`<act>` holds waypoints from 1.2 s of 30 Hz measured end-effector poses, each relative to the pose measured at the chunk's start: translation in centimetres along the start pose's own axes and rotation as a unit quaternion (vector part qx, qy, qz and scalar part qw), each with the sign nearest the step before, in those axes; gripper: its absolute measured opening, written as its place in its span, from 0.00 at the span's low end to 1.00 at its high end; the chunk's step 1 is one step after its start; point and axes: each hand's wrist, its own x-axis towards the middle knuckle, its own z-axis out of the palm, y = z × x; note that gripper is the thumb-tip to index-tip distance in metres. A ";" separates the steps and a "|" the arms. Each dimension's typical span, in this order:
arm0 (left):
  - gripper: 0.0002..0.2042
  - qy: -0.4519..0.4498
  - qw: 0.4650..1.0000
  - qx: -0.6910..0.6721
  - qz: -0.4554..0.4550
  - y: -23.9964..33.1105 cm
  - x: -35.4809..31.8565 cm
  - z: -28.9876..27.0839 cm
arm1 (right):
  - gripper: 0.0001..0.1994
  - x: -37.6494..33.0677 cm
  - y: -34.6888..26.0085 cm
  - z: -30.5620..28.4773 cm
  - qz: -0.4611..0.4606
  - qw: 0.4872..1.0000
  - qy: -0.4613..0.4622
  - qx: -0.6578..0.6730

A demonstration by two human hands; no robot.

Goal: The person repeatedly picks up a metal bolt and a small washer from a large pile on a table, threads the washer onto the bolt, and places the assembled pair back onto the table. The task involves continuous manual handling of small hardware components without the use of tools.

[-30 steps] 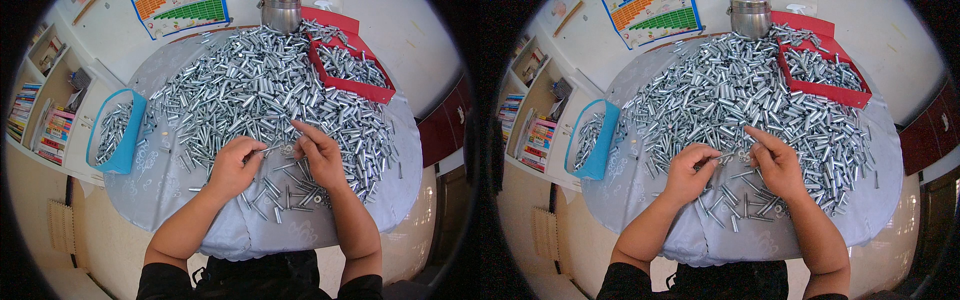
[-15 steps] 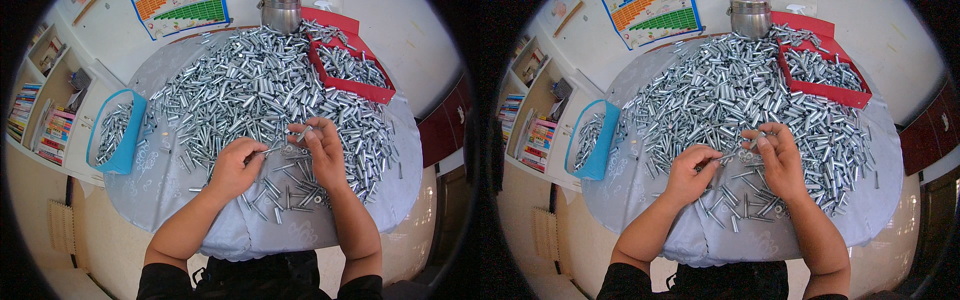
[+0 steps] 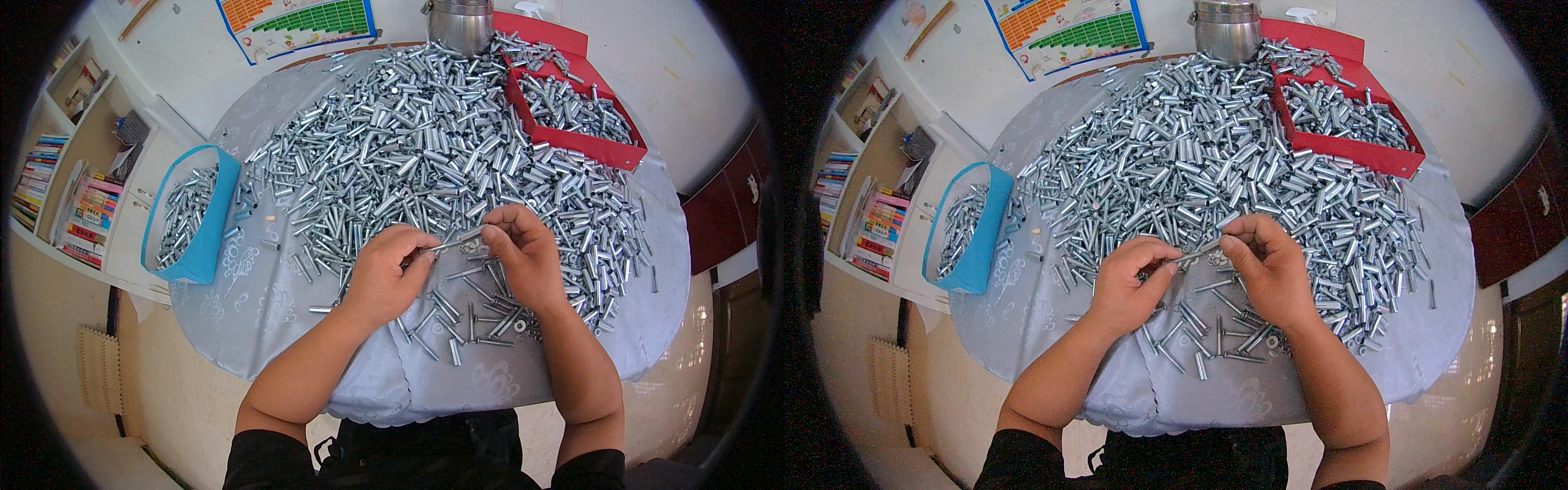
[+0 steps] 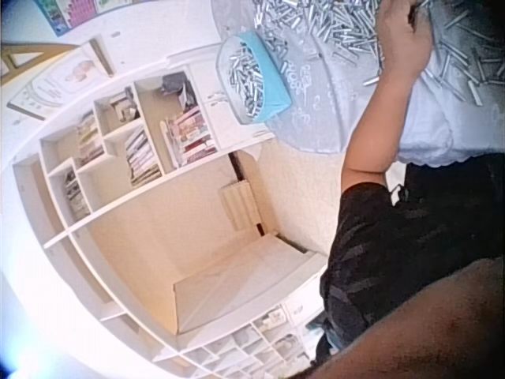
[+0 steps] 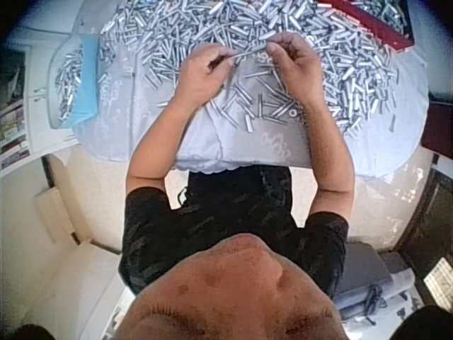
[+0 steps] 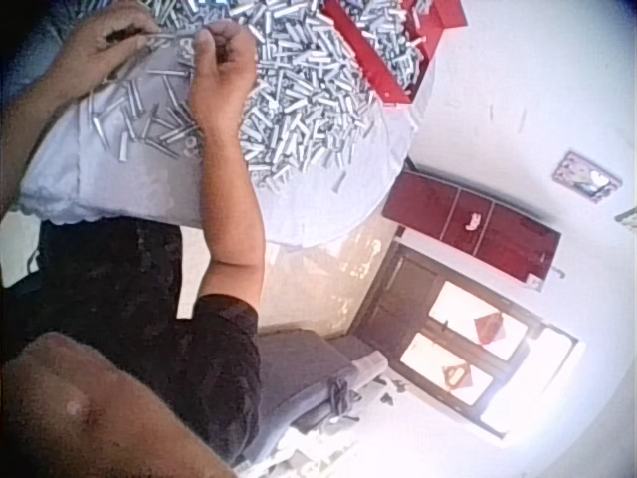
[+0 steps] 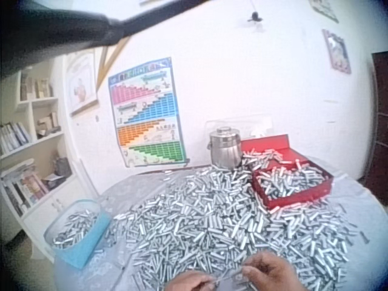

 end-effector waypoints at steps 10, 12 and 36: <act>0.08 0.016 1.000 -0.027 -0.001 0.3 0.0 0.1 | 0.08 0.0 0.2 0.2 0.030 0.999 -0.035 0.021; 0.09 0.011 0.999 -0.048 -0.014 0.2 -0.1 0.2 | 0.09 0.0 0.5 0.3 0.030 0.999 -0.036 0.007; 0.11 0.019 0.959 -0.238 -0.150 -0.5 -0.1 0.2 | 0.07 0.5 -0.2 -0.8 -0.010 0.997 0.065 -0.029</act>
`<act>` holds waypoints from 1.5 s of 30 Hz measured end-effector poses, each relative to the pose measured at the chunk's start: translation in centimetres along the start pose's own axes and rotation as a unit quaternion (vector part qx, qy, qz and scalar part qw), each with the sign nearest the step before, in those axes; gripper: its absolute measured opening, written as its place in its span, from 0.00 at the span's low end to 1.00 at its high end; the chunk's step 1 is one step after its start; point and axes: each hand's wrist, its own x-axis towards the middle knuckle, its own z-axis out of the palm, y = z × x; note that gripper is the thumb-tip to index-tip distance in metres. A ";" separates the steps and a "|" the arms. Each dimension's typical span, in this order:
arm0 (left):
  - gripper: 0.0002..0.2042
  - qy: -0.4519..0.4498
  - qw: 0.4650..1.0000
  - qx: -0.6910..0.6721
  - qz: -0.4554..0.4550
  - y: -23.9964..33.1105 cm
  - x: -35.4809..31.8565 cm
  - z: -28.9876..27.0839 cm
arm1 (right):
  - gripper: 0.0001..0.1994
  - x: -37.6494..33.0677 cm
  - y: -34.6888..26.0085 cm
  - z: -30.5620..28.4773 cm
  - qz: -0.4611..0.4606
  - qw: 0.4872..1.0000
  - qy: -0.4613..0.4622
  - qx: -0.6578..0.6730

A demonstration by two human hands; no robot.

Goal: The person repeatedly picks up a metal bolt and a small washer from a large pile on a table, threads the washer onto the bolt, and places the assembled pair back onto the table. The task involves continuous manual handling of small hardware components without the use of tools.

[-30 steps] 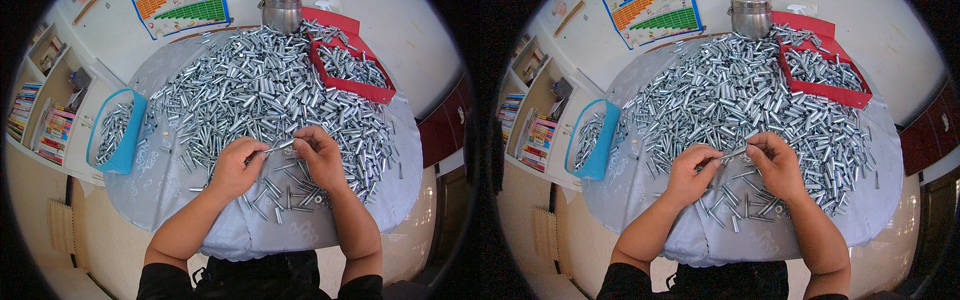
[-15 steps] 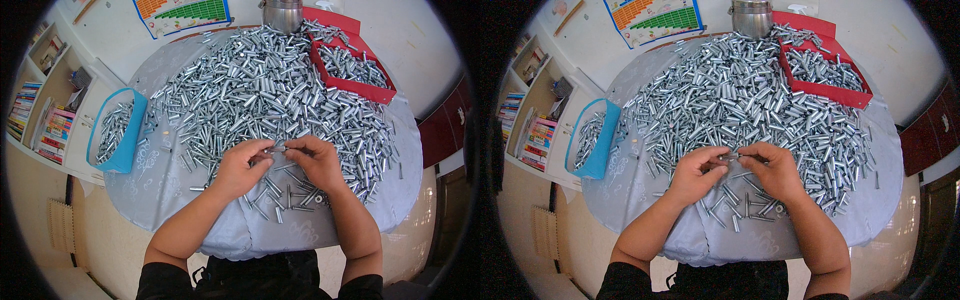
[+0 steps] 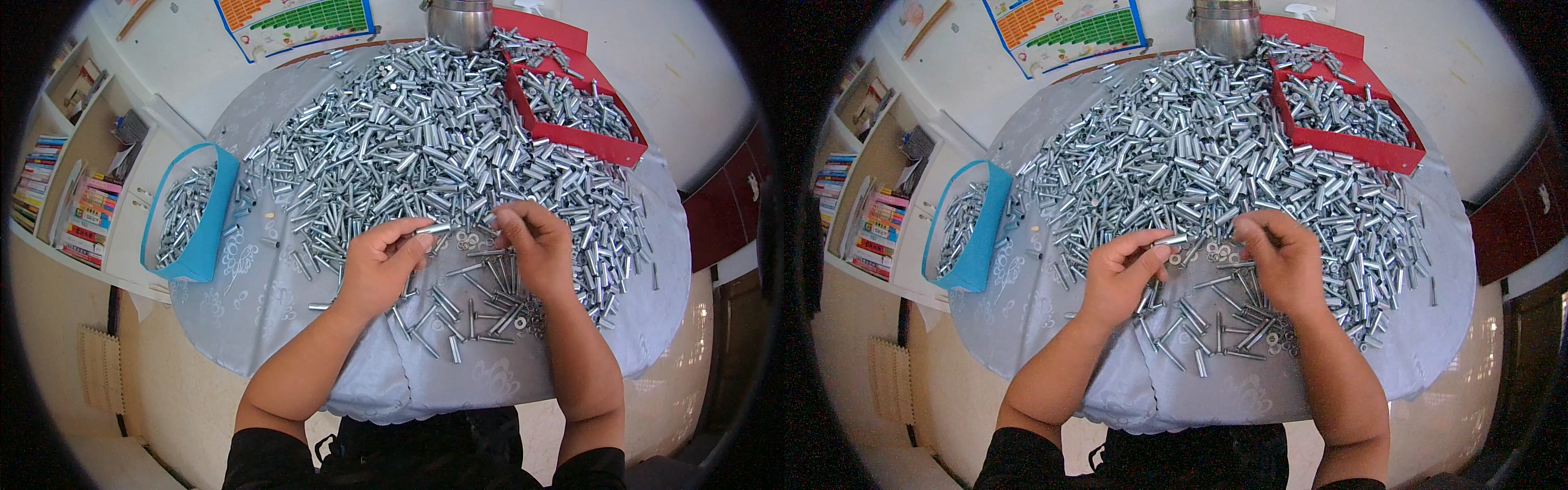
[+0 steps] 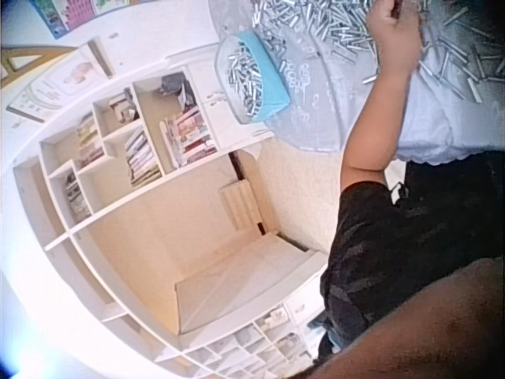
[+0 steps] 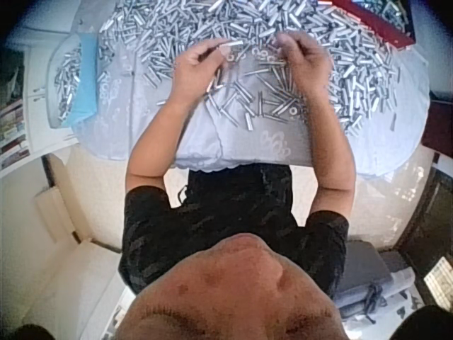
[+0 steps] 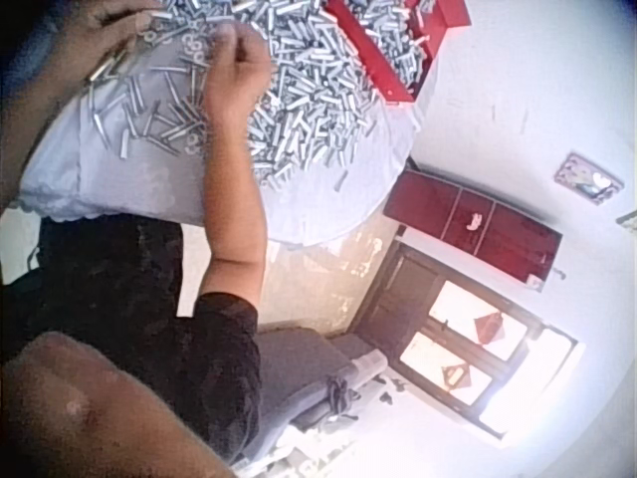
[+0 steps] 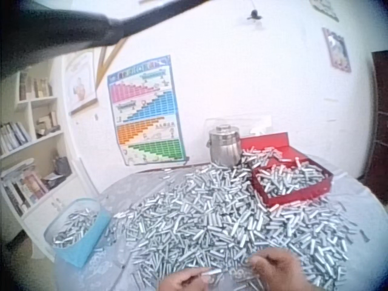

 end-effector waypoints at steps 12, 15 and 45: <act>0.09 0.010 0.976 0.192 0.098 0.4 -0.2 -0.1 | 0.05 0.2 0.3 -0.4 -0.129 0.956 -0.016 -0.263; 0.08 0.011 0.985 0.159 0.069 0.4 -0.2 0.0 | 0.05 0.3 0.4 -0.5 -0.137 0.946 -0.024 -0.293; 0.11 -0.034 0.999 -0.004 -0.006 -0.4 0.1 0.0 | 0.04 0.8 0.7 -1.8 -0.173 0.875 -0.164 -0.421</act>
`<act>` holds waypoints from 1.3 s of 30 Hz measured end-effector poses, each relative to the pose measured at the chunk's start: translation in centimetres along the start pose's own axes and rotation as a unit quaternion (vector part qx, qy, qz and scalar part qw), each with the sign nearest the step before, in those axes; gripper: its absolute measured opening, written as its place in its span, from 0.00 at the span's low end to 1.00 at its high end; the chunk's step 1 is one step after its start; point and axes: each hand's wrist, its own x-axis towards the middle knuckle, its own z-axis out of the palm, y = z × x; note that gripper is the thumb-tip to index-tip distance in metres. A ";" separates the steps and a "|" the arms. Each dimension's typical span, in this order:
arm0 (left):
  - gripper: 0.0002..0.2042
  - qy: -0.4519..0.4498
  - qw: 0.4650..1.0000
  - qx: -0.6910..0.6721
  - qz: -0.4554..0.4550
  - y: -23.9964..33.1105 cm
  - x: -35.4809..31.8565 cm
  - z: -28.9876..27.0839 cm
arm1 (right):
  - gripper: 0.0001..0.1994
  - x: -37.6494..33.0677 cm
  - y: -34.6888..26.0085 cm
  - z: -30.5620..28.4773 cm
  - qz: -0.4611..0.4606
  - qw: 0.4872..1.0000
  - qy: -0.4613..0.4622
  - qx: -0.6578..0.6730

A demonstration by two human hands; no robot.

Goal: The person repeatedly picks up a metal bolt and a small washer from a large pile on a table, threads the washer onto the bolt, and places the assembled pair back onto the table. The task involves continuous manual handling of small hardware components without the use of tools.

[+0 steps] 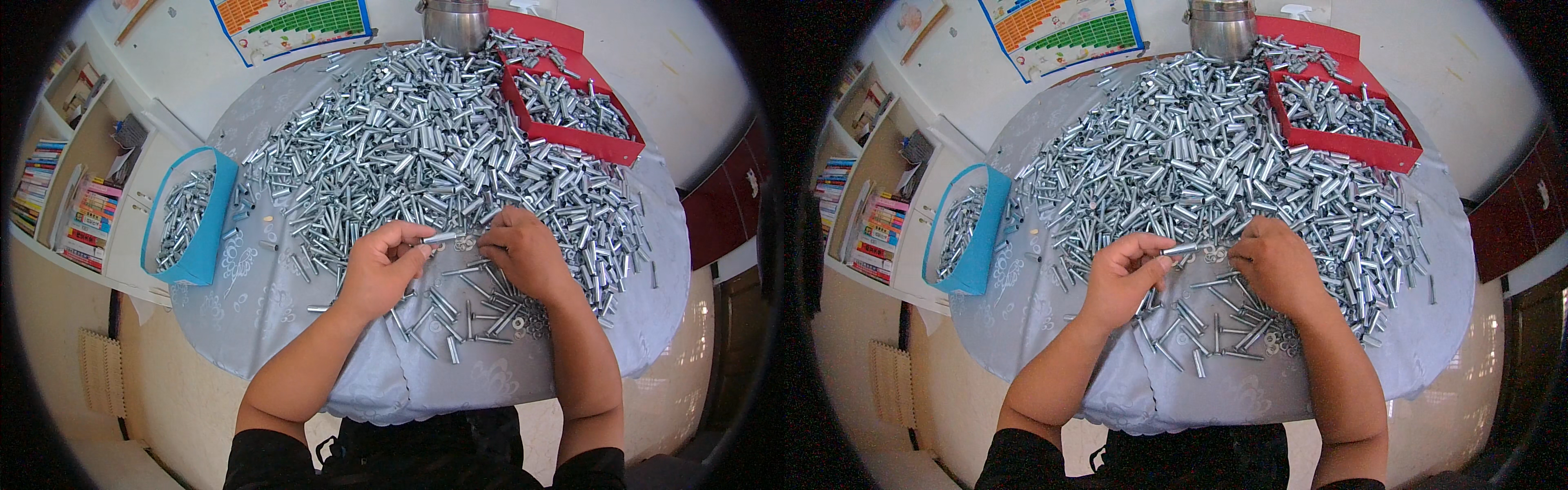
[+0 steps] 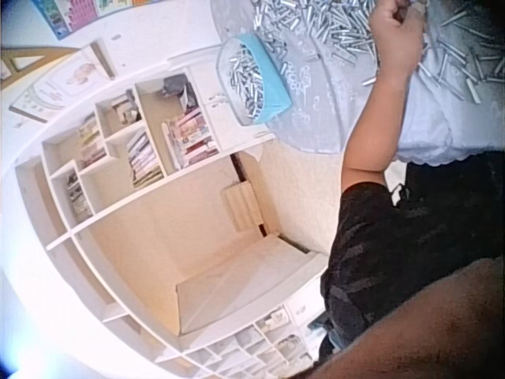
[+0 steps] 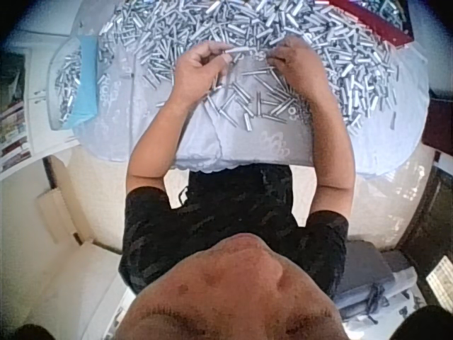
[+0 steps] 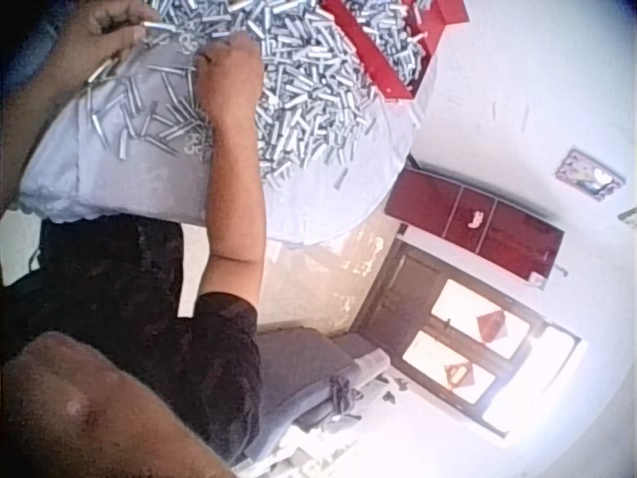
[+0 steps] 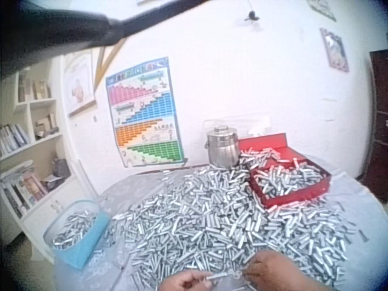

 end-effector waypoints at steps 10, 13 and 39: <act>0.10 -0.002 1.000 0.005 0.000 0.1 0.1 0.1 | 0.06 -0.2 0.2 -0.5 -0.014 0.999 -0.024 0.024; 0.10 -0.006 1.000 0.002 0.001 0.2 0.1 0.2 | 0.06 -0.2 0.2 -0.7 -0.026 0.999 -0.029 0.027; 0.10 -0.024 0.999 -0.021 -0.001 -0.2 0.0 -0.1 | 0.04 -0.1 -2.0 1.1 0.154 0.891 0.055 0.422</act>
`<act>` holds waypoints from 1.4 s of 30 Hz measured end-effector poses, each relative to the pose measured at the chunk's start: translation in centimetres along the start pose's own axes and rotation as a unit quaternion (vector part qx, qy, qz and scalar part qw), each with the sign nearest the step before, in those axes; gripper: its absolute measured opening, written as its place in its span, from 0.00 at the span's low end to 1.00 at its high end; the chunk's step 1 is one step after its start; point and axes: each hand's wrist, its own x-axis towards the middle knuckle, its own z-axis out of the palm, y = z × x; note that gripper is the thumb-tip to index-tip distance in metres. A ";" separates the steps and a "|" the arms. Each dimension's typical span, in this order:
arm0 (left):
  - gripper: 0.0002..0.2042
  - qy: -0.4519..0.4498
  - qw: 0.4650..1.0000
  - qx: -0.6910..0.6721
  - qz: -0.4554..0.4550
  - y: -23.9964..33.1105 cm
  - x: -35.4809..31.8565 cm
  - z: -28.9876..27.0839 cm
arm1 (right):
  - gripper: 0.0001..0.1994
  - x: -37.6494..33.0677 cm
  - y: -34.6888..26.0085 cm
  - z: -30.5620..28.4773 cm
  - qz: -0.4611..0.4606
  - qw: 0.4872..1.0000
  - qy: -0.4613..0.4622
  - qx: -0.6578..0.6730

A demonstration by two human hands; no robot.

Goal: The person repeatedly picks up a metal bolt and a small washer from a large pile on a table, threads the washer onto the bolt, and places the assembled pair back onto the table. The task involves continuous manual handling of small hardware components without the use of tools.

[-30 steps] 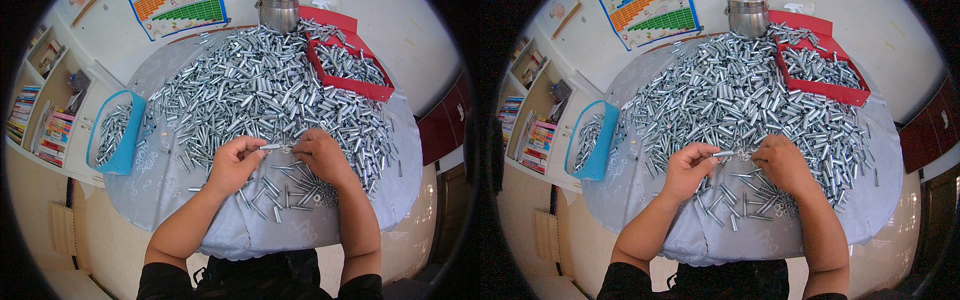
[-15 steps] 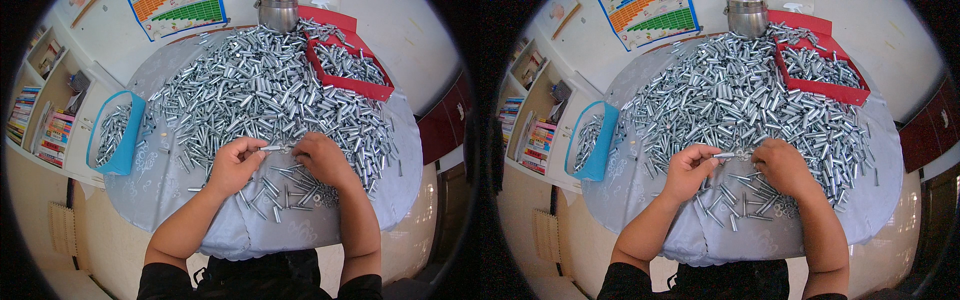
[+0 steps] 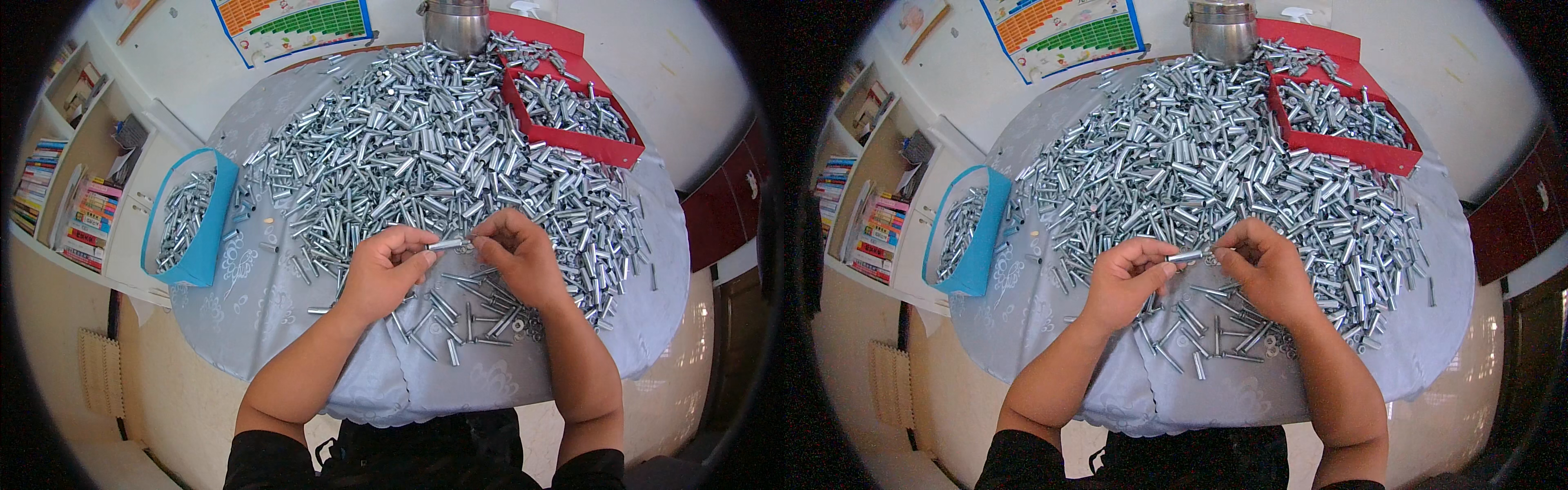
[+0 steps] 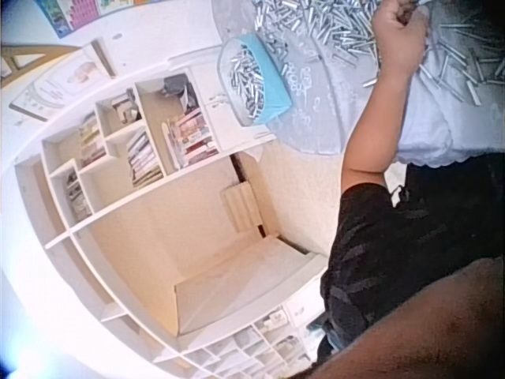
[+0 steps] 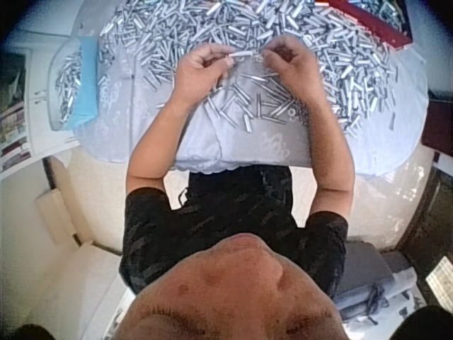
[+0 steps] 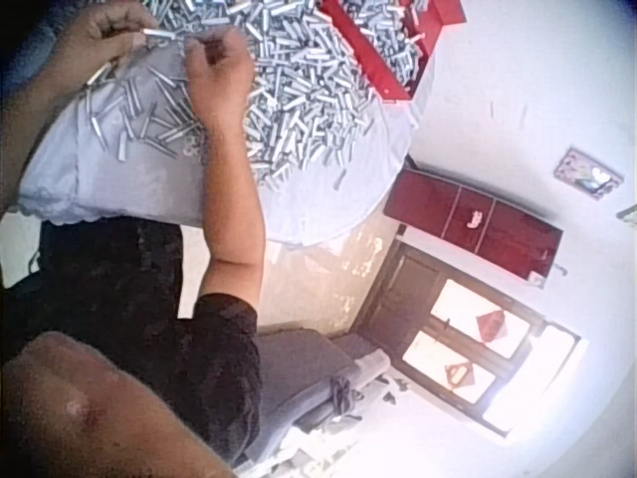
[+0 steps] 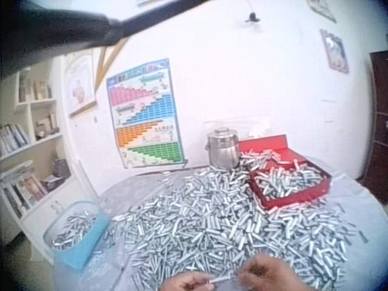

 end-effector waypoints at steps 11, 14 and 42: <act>0.09 -0.005 0.999 -0.034 -0.015 0.3 0.0 0.1 | 0.05 -0.1 0.1 0.2 0.014 0.997 -0.040 0.063; 0.09 -0.003 0.999 -0.039 -0.019 0.3 0.0 0.1 | 0.06 -0.1 -0.1 0.1 0.011 0.998 -0.043 0.044; 0.14 -0.032 0.998 -0.033 -0.038 0.5 0.0 0.2 | 0.09 0.0 -0.6 -0.5 0.015 0.998 -0.032 0.050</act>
